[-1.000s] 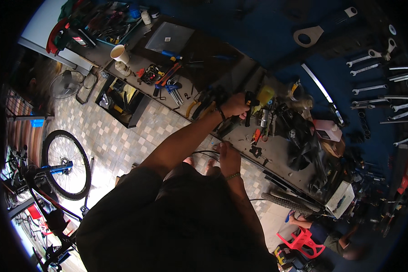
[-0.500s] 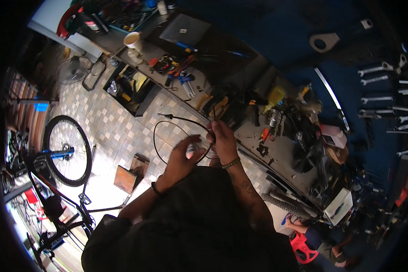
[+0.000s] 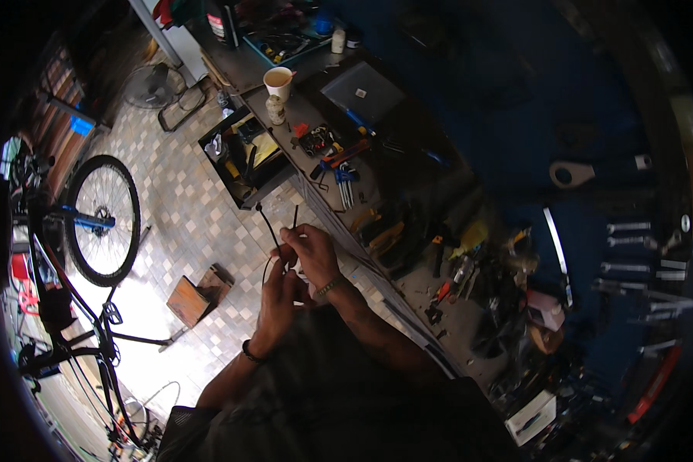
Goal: The person adjusts and routes brake and gear cables on a bicycle handlebar, using an Allen key to tighten bolts and a cable cutter to trim excess cable. They repeatedly test the shifter and brake lever, wipe the handlebar with a cloth, and secure the cable housing with zip ties.
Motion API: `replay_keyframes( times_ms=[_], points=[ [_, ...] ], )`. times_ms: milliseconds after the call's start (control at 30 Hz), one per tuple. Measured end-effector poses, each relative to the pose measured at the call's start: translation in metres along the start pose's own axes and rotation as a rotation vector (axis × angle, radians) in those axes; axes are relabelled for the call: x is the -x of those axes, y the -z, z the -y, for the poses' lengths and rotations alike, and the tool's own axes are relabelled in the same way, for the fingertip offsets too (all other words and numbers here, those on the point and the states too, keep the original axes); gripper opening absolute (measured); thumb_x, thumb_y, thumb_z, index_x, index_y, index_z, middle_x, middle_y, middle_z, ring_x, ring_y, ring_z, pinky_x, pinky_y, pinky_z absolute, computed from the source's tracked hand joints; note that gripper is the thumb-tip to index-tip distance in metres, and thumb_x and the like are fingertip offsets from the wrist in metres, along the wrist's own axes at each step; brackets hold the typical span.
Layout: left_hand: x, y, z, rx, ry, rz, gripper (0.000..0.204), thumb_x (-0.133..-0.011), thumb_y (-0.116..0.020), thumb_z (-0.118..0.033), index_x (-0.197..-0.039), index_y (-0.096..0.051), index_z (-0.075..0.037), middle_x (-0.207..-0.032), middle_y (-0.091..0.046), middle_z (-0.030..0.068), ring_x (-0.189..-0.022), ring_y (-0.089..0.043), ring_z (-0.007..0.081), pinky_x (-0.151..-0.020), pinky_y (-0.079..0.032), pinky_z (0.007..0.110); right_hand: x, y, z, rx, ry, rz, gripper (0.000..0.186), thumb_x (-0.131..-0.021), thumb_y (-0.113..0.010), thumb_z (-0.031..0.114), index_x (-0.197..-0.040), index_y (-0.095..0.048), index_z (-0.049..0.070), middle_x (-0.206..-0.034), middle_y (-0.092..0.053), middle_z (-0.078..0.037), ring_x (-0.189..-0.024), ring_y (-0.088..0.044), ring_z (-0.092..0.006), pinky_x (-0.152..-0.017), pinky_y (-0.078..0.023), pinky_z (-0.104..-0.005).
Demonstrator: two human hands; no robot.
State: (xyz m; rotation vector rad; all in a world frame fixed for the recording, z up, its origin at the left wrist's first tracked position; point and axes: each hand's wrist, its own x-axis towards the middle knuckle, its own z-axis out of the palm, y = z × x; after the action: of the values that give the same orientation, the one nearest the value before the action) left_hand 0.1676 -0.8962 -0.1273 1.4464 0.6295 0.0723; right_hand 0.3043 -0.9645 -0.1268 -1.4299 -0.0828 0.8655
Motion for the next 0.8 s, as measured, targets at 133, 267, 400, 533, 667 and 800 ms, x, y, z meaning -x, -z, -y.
replay_keyframes(
  times_ms=[133,267,400,533,667,800],
  points=[
    [-0.01,0.012,-0.038,-0.128,0.021,-0.008,0.032,-0.114,-0.048,-0.021,-0.138,-0.061,-0.004,-0.069,-0.063,0.0081,-0.063,-0.066,0.0188,-0.061,-0.051,0.037,-0.075,0.019,0.01,0.009,0.017,-0.025,0.035,-0.108,-0.062,0.041,-0.099,-0.069,0.008,-0.088,-0.081,-0.009,-0.055,-0.057,-0.003,-0.049,-0.04,-0.0201],
    [-0.015,0.018,-0.027,-0.138,-0.006,-0.036,0.028,-0.114,-0.043,-0.016,-0.127,-0.06,0.002,-0.067,-0.061,0.0043,-0.061,-0.061,0.012,-0.06,-0.047,0.03,-0.168,0.053,0.049,0.122,0.058,0.115,0.033,-0.106,-0.067,0.039,-0.099,-0.069,0.006,-0.086,-0.08,-0.009,-0.055,-0.059,-0.0058,-0.047,-0.043,-0.022],
    [-0.026,0.021,-0.018,-0.172,-0.02,-0.124,0.026,-0.112,-0.047,-0.015,-0.124,-0.064,0.0,-0.069,-0.063,0.007,-0.06,-0.062,0.0171,-0.06,-0.049,0.034,-0.278,0.087,0.103,0.863,0.448,-0.185,0.026,-0.096,-0.076,0.03,-0.096,-0.076,0.004,-0.075,-0.076,-0.008,-0.063,-0.068,-0.0166,-0.061,-0.052,-0.0356],
    [-0.039,0.022,-0.042,0.029,0.087,-0.148,0.024,-0.109,-0.049,-0.012,-0.122,-0.067,-0.002,-0.066,-0.062,0.0088,-0.058,-0.062,0.0205,-0.061,-0.049,0.036,-0.351,0.104,0.102,1.269,0.544,-0.301,0.031,-0.083,-0.088,0.032,-0.104,-0.079,0.011,-0.101,-0.075,-0.013,-0.098,-0.073,-0.0341,-0.077,-0.057,-0.0455],
    [-0.037,0.042,-0.049,0.025,0.121,-0.075,0.031,-0.113,-0.044,-0.017,-0.127,-0.062,0.003,-0.076,-0.064,0.0069,-0.065,-0.062,0.0141,-0.064,-0.05,0.031,-0.326,0.086,0.091,1.18,0.912,-0.393,0.041,-0.087,-0.087,0.028,-0.122,-0.072,0.014,-0.107,-0.067,-0.009,-0.096,-0.07,-0.0294,-0.075,-0.056,-0.0432],
    [-0.033,0.074,-0.068,-0.032,0.109,0.027,0.033,-0.112,-0.044,-0.018,-0.129,-0.06,0.006,-0.084,-0.069,0.0085,-0.071,-0.065,0.0143,-0.067,-0.051,0.031,-0.211,0.009,0.133,0.863,1.008,0.428,0.028,-0.098,-0.067,0.008,-0.125,-0.073,0.009,-0.127,-0.066,-0.015,-0.119,-0.065,-0.0355,-0.104,-0.051,-0.0443]
  ],
)
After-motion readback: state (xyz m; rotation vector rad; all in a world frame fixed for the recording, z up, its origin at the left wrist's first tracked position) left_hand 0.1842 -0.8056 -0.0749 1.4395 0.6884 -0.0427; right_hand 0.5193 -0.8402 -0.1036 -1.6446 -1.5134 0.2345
